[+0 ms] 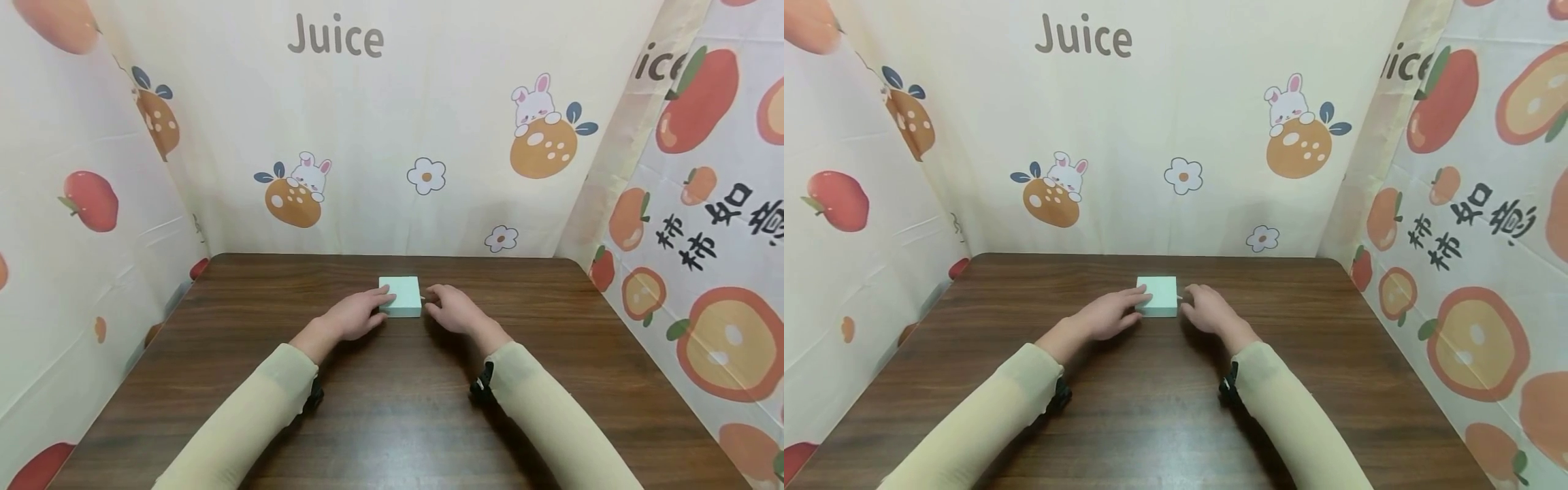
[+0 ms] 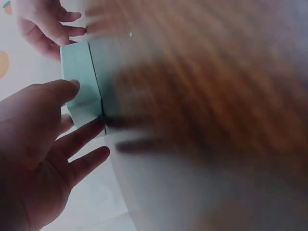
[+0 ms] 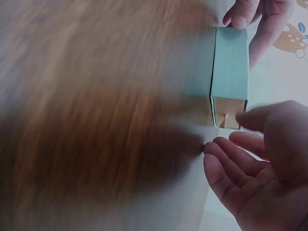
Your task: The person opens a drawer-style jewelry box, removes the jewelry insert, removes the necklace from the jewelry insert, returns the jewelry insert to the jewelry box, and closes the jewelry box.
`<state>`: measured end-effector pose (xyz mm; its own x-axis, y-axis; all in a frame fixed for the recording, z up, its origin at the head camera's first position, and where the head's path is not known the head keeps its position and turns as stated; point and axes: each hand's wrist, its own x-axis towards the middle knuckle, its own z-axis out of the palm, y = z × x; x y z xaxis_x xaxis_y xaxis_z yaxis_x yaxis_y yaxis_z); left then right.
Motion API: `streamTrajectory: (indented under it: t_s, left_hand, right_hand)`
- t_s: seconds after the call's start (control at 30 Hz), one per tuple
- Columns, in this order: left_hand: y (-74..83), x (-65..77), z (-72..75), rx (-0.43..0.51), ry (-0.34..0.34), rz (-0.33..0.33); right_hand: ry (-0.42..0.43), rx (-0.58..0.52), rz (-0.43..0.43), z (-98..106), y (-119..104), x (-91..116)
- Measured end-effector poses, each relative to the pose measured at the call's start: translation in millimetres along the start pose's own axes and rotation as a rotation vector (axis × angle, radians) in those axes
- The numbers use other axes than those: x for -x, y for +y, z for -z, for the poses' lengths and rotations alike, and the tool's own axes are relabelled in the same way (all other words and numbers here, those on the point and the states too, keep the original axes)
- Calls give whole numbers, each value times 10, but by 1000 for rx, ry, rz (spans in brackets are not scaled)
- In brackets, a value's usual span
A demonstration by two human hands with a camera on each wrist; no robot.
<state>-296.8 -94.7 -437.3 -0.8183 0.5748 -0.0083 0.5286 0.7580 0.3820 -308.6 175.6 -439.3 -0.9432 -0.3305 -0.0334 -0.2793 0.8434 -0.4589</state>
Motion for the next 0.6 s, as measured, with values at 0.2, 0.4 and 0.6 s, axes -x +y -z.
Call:
streamTrajectory:
  t_s: [0.2, 0.4, 0.6]
  left_hand:
    - [-22, -62, -10, 3, 42, -2]
    - [-44, -92, -23, 19, 46, -6]
    - [-54, -92, -35, 27, 49, -4]
  right_hand:
    - [18, 13, 5, -40, -25, -87]
    - [53, 18, -16, -107, -31, -158]
    - [80, 18, -44, -172, -37, -209]
